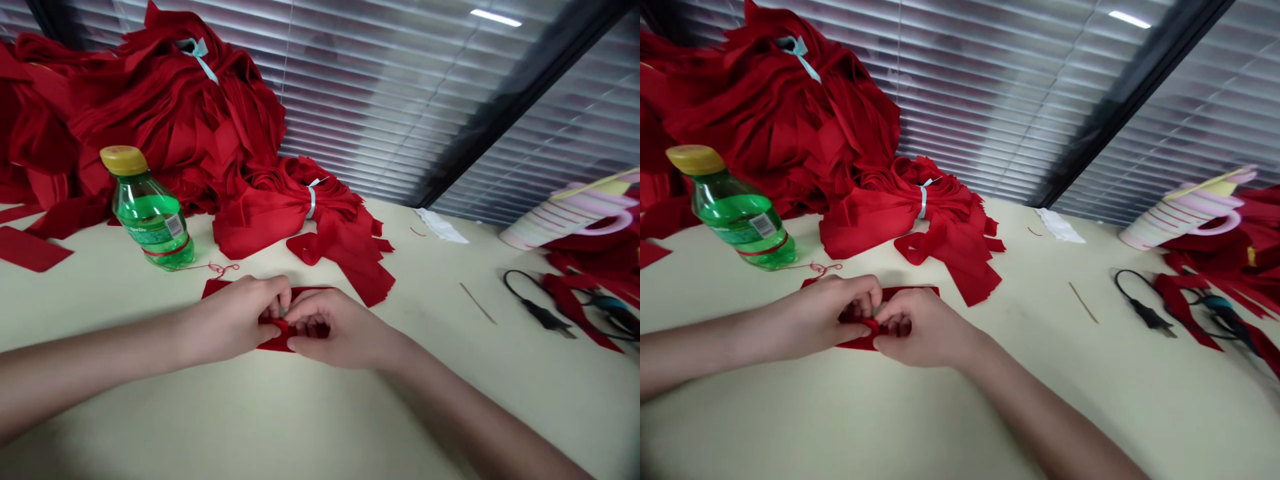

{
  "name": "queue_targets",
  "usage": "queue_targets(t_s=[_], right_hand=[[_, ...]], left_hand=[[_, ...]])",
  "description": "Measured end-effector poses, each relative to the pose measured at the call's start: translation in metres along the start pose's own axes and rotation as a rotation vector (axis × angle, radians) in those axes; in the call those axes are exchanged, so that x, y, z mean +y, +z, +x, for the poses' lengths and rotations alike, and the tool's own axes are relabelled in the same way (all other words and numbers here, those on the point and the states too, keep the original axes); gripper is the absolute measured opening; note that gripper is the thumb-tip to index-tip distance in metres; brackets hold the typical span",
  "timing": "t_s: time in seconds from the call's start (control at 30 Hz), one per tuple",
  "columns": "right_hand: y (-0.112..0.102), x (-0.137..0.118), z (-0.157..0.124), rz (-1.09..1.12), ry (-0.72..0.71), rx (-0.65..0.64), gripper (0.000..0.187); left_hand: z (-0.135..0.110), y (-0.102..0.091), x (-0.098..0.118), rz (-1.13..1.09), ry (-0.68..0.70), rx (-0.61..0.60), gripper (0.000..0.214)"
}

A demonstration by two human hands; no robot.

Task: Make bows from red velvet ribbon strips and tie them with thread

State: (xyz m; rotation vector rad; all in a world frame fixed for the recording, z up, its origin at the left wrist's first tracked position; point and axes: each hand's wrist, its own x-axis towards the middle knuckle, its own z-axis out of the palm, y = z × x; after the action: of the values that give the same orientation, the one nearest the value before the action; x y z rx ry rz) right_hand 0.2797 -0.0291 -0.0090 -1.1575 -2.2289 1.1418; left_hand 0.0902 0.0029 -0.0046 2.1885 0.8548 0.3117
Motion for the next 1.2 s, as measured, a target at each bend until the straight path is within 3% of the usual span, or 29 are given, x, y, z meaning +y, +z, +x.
queue_targets(t_s=[0.1, 0.3, 0.6, 0.77, 0.93, 1.2], right_hand=[[0.001, 0.001, 0.000, 0.041, 0.025, 0.032, 0.010], [0.011, -0.012, 0.001, -0.236, 0.006, 0.182, 0.021], [0.009, -0.010, 0.003, -0.199, 0.064, 0.151, 0.021], [0.011, -0.010, 0.004, -0.169, 0.093, 0.152, 0.018], [0.011, -0.009, 0.004, -0.149, 0.100, 0.183, 0.020], [0.011, -0.010, 0.004, -0.138, 0.110, 0.204, 0.019]], left_hand=[[0.001, 0.002, -0.001, 0.006, 0.009, 0.015, 0.016], [-0.003, 0.003, -0.003, 0.046, -0.002, 0.023, 0.015], [-0.009, 0.001, -0.003, 0.117, -0.017, 0.010, 0.010], [-0.011, 0.001, 0.002, 0.165, 0.064, 0.042, 0.011], [-0.015, 0.004, 0.005, 0.175, 0.139, -0.016, 0.013], [-0.015, 0.006, 0.002, 0.206, 0.129, -0.039, 0.013]])
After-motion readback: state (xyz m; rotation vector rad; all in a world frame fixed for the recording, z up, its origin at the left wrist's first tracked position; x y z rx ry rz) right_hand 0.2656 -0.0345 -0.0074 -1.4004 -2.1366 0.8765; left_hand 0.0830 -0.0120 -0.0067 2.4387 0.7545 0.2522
